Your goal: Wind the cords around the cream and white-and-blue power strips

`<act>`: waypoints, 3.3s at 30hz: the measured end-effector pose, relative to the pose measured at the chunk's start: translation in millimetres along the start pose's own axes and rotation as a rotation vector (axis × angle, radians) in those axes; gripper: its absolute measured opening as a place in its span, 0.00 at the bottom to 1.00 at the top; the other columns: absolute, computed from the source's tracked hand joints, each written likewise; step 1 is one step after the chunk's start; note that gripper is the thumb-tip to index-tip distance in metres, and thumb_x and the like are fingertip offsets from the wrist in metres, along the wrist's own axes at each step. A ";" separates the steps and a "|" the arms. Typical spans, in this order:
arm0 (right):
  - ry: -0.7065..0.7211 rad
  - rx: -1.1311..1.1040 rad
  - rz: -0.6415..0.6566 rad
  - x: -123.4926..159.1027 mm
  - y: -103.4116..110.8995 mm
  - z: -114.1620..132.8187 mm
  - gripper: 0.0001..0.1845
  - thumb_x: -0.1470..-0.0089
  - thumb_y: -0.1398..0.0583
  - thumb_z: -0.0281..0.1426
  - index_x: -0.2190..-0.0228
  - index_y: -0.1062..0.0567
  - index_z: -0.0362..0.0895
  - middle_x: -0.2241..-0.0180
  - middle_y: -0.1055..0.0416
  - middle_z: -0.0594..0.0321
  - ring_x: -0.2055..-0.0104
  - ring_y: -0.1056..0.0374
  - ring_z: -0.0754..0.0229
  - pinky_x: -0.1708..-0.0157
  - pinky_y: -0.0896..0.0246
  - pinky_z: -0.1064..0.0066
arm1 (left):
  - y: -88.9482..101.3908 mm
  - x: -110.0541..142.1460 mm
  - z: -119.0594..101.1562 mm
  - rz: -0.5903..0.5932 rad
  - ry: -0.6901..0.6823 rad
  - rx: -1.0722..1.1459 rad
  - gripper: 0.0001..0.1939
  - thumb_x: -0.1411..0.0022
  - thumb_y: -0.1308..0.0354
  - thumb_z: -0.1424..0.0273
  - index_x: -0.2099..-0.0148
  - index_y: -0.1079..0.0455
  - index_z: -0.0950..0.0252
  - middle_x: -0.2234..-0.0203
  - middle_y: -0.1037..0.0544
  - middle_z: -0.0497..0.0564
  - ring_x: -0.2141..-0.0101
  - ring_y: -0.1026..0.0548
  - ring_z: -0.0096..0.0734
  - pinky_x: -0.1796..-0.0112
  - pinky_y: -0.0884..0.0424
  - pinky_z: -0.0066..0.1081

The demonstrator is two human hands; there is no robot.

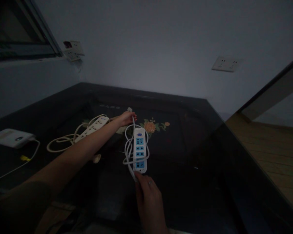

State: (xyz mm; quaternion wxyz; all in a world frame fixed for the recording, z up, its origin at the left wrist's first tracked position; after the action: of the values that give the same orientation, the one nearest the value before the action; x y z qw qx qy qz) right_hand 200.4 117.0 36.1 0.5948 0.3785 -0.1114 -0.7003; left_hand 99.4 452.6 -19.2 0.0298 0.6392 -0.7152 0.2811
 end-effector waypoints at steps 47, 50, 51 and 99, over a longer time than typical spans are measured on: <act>0.049 0.243 0.173 -60.9 -16.8 -8.5 0.31 0.51 0.38 0.24 0.45 0.33 0.52 0.41 0.40 0.54 0.41 0.42 0.48 0.48 0.36 0.52 | -45.5 253.6 28.0 1.034 -1.239 -1.639 0.12 0.32 0.53 0.71 0.57 0.28 0.63 0.64 0.21 0.51 0.63 0.25 0.28 0.59 0.37 0.30; 0.037 0.271 0.227 -61.4 -28.0 -11.4 0.37 0.54 0.35 0.25 0.43 0.35 0.54 0.38 0.44 0.54 0.39 0.43 0.46 0.49 0.35 0.52 | -43.1 254.0 28.0 0.996 -1.285 -1.672 0.12 0.32 0.53 0.71 0.58 0.28 0.62 0.65 0.21 0.50 0.64 0.25 0.28 0.60 0.38 0.30; 0.034 0.281 0.227 -60.5 -29.0 -11.9 0.38 0.54 0.35 0.24 0.43 0.36 0.55 0.38 0.45 0.55 0.39 0.44 0.46 0.49 0.35 0.52 | -42.5 253.7 27.5 0.980 -1.300 -1.684 0.12 0.32 0.53 0.71 0.59 0.27 0.62 0.66 0.21 0.50 0.64 0.25 0.28 0.60 0.38 0.30; -0.193 0.490 0.067 23.2 38.5 -56.2 0.36 0.50 0.45 0.20 0.42 0.38 0.58 0.35 0.50 0.69 0.37 0.47 0.50 0.52 0.31 0.56 | -44.1 245.3 -129.5 0.135 -1.481 -1.393 0.04 0.41 0.44 0.75 0.68 0.28 0.65 0.72 0.21 0.47 0.69 0.24 0.26 0.68 0.31 0.25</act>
State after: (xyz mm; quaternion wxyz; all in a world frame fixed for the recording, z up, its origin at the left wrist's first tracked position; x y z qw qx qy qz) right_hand 266.4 102.0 11.5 0.4948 0.4387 -0.3463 -0.6654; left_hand 55.0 288.3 204.2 -0.0709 0.4512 -0.5932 -0.6630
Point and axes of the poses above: each hand's wrist, its own x-axis away from the middle knuckle, its own y-axis out of the back of the hand, z = x × y, the point moved 9 cm from there along -x, towards the middle knuckle
